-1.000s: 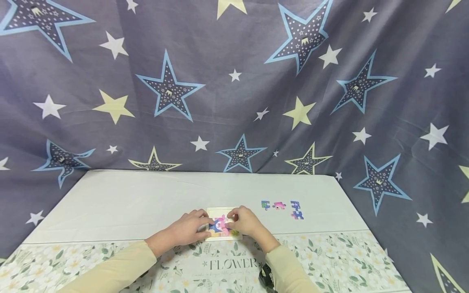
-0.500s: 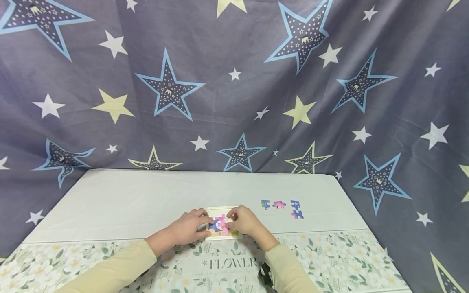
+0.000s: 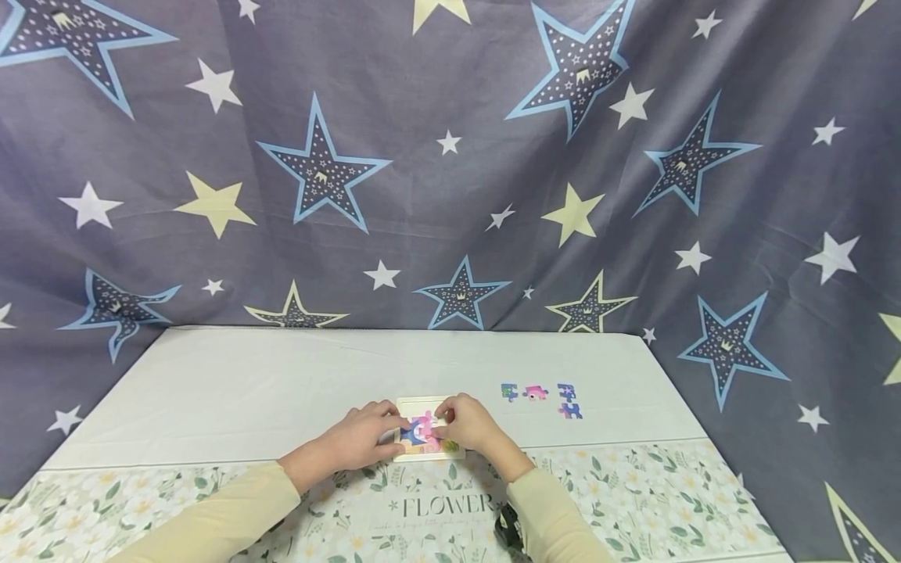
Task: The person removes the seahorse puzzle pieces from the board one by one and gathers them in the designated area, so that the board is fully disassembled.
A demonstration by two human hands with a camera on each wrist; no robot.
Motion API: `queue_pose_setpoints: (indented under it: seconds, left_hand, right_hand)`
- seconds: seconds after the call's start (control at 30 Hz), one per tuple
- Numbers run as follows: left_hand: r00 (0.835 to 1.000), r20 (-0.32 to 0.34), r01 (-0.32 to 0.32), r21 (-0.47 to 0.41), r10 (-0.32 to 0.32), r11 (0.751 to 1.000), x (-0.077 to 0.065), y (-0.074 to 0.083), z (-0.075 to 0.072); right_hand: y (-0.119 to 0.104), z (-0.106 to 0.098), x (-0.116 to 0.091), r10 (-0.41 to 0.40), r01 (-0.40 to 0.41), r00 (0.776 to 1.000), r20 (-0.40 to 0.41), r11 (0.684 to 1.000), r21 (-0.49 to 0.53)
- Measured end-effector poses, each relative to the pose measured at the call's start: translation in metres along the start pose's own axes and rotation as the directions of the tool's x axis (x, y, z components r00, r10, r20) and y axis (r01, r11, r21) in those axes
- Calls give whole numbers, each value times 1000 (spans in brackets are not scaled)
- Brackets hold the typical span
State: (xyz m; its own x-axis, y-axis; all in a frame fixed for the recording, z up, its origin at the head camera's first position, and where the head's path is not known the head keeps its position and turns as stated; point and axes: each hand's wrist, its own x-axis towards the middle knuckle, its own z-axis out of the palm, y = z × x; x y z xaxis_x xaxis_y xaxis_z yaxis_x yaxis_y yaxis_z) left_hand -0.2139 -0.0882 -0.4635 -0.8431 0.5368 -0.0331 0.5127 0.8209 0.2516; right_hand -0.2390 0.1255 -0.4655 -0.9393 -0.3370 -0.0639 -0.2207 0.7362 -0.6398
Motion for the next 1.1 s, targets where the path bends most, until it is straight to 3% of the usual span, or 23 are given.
queue_pose_setpoints:
  seconds: [0.83,1.1]
  left_hand:
    - [1000,14,5,-10,-4,1000,0,2,-1]
    - [1000,5,-2,-15,2,1000,-1,2,-1]
  right_hand:
    - [-1,1,0,25,-25,1000,-5,1000,7]
    - [-2,1,0,-11,10,1000,-11,1000,-16]
